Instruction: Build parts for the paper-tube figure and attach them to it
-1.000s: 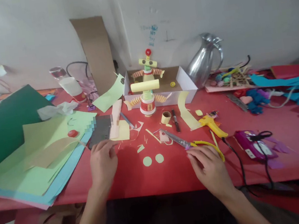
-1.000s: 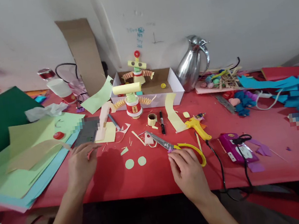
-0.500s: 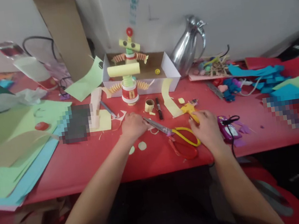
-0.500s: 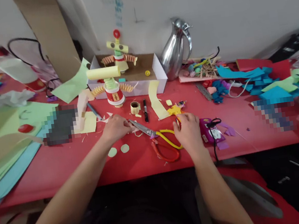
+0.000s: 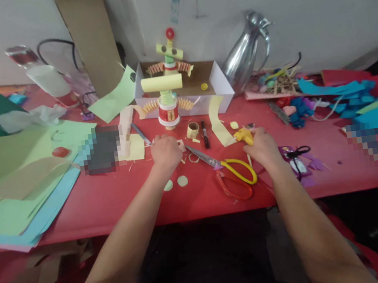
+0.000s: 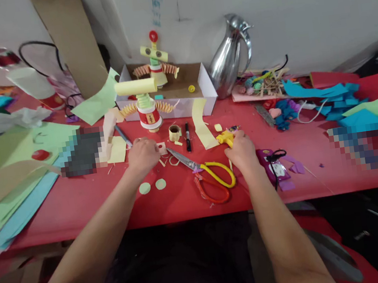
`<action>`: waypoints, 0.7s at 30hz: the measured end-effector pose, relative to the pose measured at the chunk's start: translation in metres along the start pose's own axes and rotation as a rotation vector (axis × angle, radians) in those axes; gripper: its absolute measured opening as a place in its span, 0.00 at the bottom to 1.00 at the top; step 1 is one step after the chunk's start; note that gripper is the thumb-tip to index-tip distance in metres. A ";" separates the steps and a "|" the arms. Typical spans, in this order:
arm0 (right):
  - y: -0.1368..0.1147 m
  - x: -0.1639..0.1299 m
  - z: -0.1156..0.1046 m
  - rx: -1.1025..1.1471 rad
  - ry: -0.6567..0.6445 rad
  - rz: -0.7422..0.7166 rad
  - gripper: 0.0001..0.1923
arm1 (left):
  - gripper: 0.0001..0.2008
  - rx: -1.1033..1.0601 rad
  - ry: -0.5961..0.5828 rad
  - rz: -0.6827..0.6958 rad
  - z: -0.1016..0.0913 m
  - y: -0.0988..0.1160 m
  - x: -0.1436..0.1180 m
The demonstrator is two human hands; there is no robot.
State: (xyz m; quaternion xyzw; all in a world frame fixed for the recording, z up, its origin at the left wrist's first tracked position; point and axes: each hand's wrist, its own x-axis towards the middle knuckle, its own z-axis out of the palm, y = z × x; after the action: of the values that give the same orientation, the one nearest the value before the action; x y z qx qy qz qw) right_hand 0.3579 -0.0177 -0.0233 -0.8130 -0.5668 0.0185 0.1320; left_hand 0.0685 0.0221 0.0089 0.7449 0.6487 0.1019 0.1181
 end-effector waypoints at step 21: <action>0.015 0.013 0.004 -0.037 0.143 -0.105 0.21 | 0.11 -0.858 0.267 -0.114 -0.006 -0.041 -0.001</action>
State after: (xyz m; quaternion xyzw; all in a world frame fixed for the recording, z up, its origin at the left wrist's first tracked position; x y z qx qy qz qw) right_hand 0.3760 -0.0101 -0.0290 -0.7837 -0.5981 -0.0570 0.1576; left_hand 0.0280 0.0264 0.0023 0.5722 0.5973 0.4498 0.3368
